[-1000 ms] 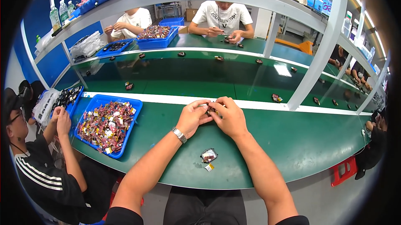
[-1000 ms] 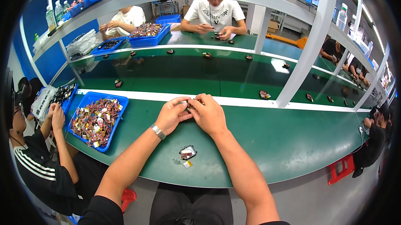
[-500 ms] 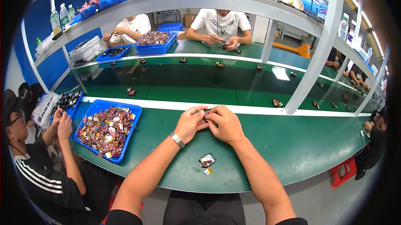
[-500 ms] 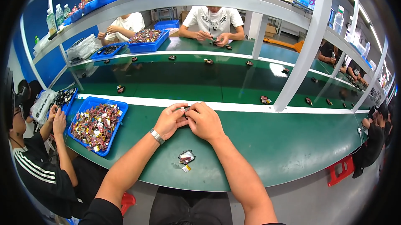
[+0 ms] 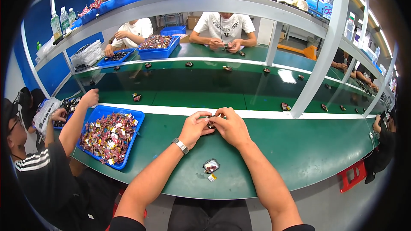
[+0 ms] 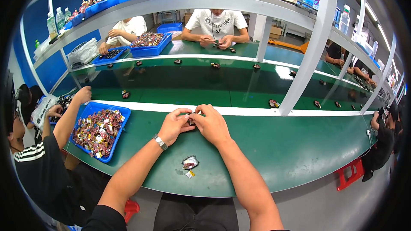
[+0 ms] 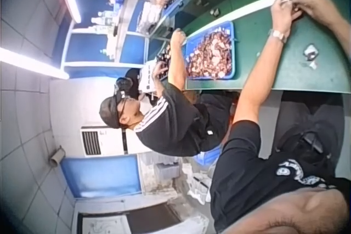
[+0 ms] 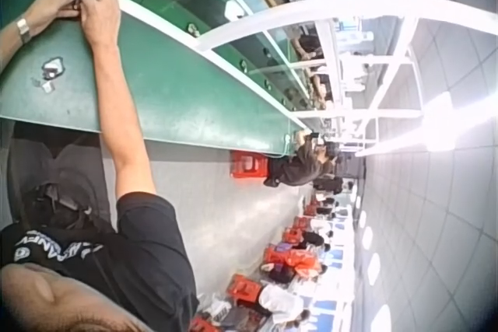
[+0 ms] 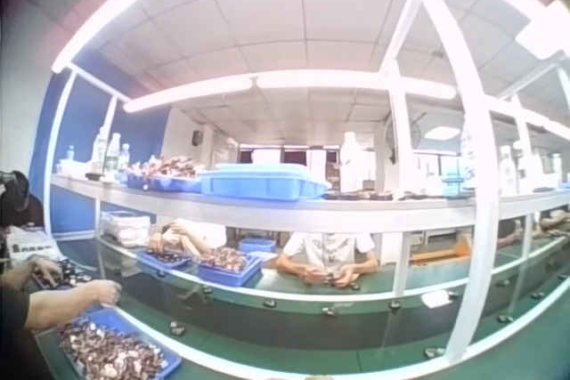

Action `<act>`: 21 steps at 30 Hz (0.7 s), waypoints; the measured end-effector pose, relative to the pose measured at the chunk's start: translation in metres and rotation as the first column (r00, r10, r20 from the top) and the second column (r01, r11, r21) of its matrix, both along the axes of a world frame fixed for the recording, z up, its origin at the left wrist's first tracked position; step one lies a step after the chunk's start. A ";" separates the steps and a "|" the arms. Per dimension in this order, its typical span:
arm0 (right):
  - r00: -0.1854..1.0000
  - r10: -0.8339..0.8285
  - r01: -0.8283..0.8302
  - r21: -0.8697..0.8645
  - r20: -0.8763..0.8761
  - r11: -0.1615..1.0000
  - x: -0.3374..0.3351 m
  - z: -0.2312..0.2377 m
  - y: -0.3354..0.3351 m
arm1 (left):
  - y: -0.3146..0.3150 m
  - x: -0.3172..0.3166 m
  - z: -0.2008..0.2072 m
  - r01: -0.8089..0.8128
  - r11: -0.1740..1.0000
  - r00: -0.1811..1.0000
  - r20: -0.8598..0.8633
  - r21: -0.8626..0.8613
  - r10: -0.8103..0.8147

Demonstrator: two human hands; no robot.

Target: Assembling small electronic components (likely batteries or internal modules) on a factory assembly line.

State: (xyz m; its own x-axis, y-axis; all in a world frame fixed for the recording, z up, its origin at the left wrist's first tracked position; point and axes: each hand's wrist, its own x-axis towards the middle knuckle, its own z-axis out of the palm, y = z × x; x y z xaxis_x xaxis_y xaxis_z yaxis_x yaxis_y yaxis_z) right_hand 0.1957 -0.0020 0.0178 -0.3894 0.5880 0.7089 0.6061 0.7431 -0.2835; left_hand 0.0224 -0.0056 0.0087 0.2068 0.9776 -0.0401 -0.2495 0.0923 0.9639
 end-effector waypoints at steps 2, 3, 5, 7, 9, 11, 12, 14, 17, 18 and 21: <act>1.000 -0.010 0.010 -0.003 0.003 1.000 0.000 -0.001 0.000 | -0.001 0.001 0.000 -0.002 1.000 1.000 -0.005 0.005 0.002; 1.000 -0.018 0.018 -0.008 0.007 1.000 0.000 -0.002 0.000 | -0.001 0.001 0.000 -0.005 1.000 1.000 -0.009 0.007 0.005; 1.000 -0.022 0.023 -0.026 0.016 0.999 0.001 -0.003 0.001 | 0.000 0.002 -0.002 0.012 1.000 1.000 -0.018 0.008 -0.012; 0.999 -0.025 0.026 -0.044 0.025 0.999 0.001 -0.002 0.000 | 0.000 0.002 -0.002 0.027 1.000 0.999 -0.027 0.009 -0.027; 0.999 0.038 -0.036 -0.079 0.029 0.996 0.003 0.002 -0.001 | 0.000 0.002 0.000 0.010 1.000 0.997 -0.074 -0.001 -0.010; 0.999 0.040 -0.038 -0.112 0.016 0.993 0.005 0.000 0.001 | 0.002 0.000 -0.002 0.017 1.000 0.997 -0.076 0.011 -0.016; 0.999 0.043 -0.042 -0.146 0.004 0.988 0.006 -0.001 0.002 | 0.002 -0.001 -0.002 0.024 0.999 0.997 -0.076 0.022 -0.022; 0.999 0.043 -0.042 -0.164 0.004 0.986 0.005 -0.002 0.001 | 0.001 -0.001 -0.001 0.031 0.999 0.998 -0.060 0.022 -0.030; 0.998 0.041 -0.050 -0.223 -0.045 0.974 0.012 -0.007 0.004 | 0.003 0.000 -0.002 0.064 0.998 0.995 -0.081 0.026 -0.061; 0.995 0.039 -0.062 -0.264 -0.090 0.962 0.015 -0.009 0.005 | 0.003 0.003 -0.002 0.086 0.996 0.995 -0.051 0.010 -0.085; 0.996 0.020 -0.043 -0.289 -0.085 0.956 0.012 -0.007 0.004 | 0.001 -0.004 -0.002 0.145 0.989 0.989 0.004 0.024 -0.146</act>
State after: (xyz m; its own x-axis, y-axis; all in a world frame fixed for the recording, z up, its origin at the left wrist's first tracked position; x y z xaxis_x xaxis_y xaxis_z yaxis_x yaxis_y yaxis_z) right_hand 0.2074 0.0018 0.0111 -0.3603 0.7615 0.5388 0.5502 0.6399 -0.5364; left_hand 0.0181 -0.0048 0.0071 0.3471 0.9377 -0.0161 -0.2404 0.1056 0.9649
